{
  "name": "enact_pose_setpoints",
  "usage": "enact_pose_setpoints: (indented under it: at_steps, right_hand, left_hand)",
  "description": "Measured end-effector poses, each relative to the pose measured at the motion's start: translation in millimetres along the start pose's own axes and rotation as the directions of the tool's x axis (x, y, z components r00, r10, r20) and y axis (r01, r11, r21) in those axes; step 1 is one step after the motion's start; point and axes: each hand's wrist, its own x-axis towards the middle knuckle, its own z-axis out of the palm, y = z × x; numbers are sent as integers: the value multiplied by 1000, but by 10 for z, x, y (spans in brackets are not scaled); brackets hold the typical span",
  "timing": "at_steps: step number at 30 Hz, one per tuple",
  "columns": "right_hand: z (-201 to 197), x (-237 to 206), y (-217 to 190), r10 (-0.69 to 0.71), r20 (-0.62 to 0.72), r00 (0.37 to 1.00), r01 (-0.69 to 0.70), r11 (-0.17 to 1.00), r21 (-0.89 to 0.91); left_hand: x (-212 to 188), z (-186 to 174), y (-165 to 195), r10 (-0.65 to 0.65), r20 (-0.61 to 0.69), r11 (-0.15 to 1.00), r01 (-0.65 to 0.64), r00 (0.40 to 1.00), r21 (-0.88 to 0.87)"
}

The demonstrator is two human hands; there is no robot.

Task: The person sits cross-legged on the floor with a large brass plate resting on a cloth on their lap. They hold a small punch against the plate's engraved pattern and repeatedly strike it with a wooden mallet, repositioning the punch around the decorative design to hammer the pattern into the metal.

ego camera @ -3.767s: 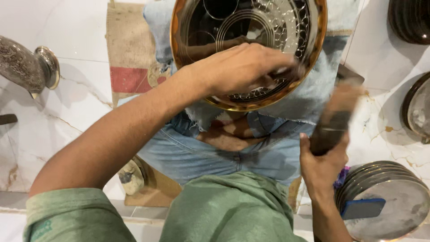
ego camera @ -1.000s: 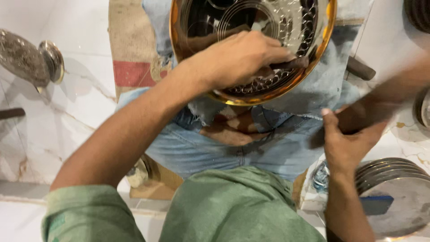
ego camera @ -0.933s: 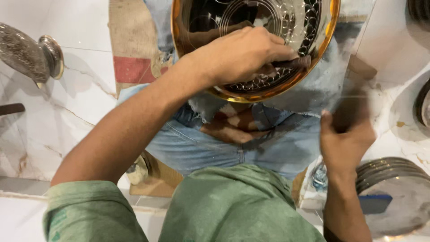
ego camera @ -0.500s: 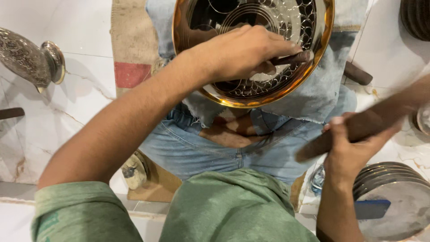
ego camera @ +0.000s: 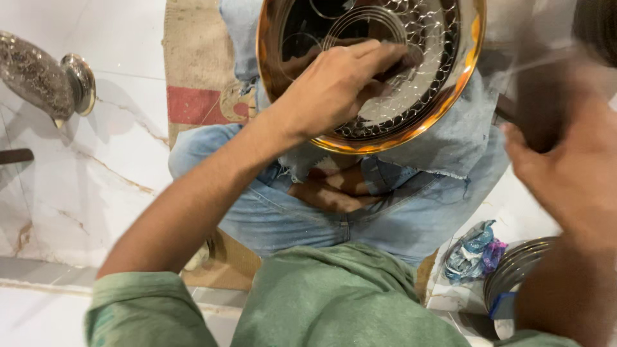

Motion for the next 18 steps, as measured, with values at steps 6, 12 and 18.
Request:
enact_pose_setpoints:
  at_steps: [6,12,18]
  right_hand:
    - [-400,172,-215,-72,183,980,128,940,-317]
    - [-72,161,-394,59,-100,993,-24,948,319]
    - [-154,298,-211,-64,-83,995,98,849,519]
  left_hand:
    - [-267,141,140,-138,-278,990,139,951,-17]
    - [-395,360,299,-487,-489,873,385,724,-299]
    - [-373,477,294,-396,-590,909,390,704,-145]
